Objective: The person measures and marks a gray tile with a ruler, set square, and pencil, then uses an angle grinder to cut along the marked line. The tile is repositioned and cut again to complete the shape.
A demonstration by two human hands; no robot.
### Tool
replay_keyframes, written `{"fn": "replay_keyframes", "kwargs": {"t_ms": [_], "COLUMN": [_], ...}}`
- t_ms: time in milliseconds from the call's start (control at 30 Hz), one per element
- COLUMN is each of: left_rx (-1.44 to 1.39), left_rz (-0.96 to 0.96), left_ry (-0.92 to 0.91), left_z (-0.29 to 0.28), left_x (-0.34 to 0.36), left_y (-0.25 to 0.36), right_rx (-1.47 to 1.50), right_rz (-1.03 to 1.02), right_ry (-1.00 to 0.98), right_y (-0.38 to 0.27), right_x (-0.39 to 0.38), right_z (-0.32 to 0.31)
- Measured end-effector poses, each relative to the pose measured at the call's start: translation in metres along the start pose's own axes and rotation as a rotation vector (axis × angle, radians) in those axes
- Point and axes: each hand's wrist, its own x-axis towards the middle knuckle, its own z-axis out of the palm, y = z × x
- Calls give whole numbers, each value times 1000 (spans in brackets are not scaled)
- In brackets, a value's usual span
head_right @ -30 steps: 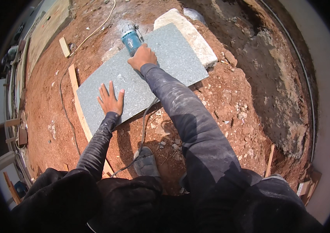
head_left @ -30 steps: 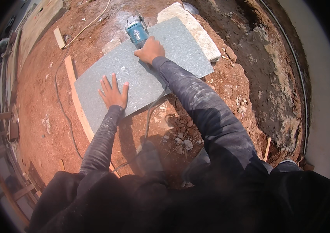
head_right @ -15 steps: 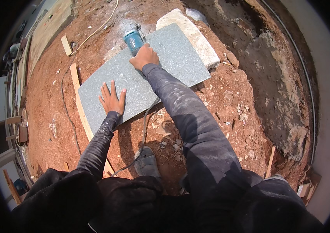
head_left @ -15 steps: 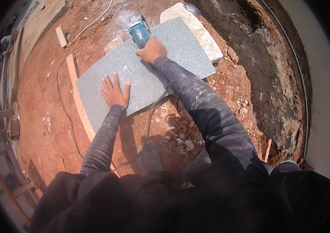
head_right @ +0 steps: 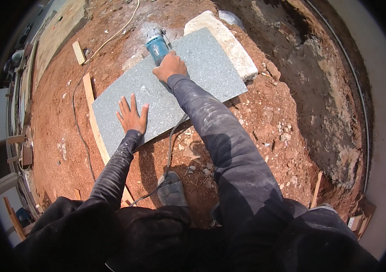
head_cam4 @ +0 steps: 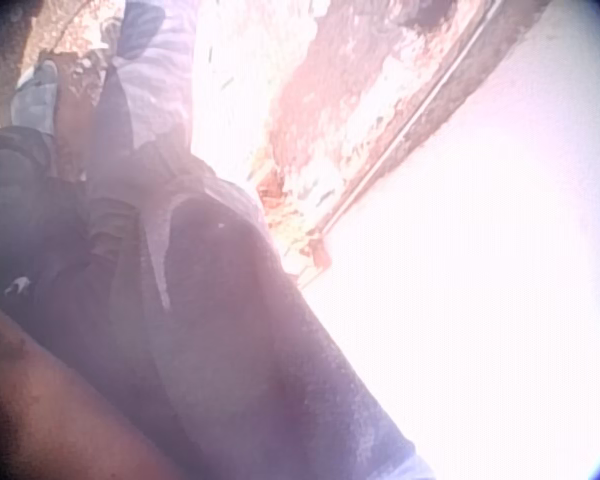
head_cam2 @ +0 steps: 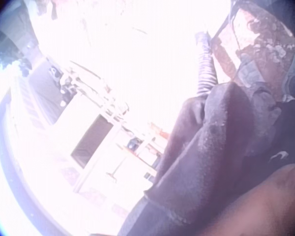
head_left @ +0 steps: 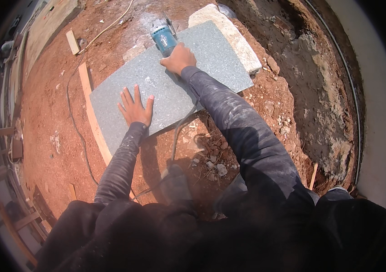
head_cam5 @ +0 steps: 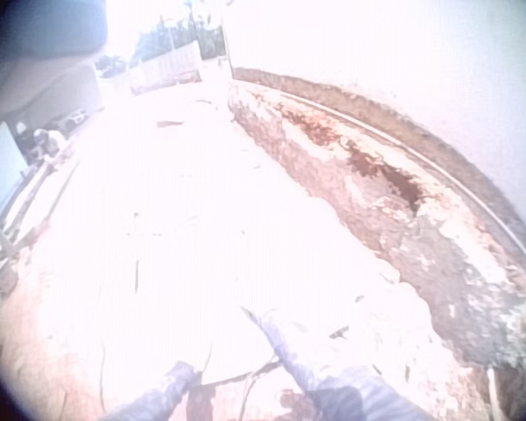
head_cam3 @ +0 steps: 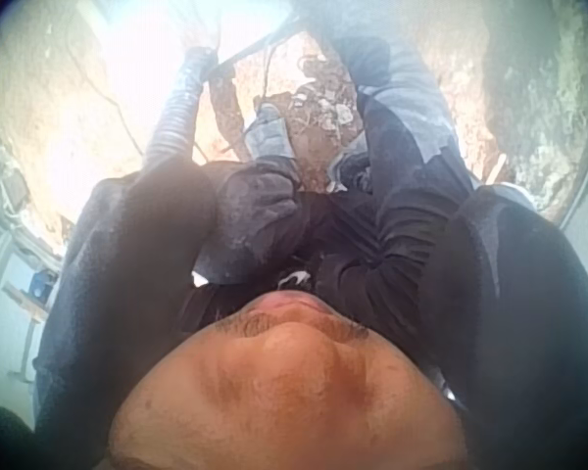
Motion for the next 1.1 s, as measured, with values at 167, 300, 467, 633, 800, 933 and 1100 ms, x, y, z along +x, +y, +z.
{"fn": "replay_keyframes", "kwargs": {"t_ms": [167, 300, 467, 633, 800, 933, 1100], "left_rx": [-9, -5, -14, -3, 1, -10, -4], "left_rz": [1, 2, 4, 6, 6, 24, 22], "left_ry": [0, 10, 7, 9, 7, 49, 52], "left_z": [-1, 1, 0, 1, 2, 5, 7], "left_x": [0, 0, 0, 0, 0, 0, 0], "left_y": [0, -1, 0, -2, 0, -3, -4], "right_rx": [-10, -11, -12, -7, 1, -5, 4], "right_rz": [1, 5, 9, 9, 17, 13, 21], "right_ry": [-2, -7, 7, 2, -7, 0, -17], "right_y": [0, -1, 1, -1, -1, -1, -2], "right_x": [1, 2, 3, 1, 1, 2, 1], "right_z": [2, 1, 2, 1, -1, 0, -2]}}
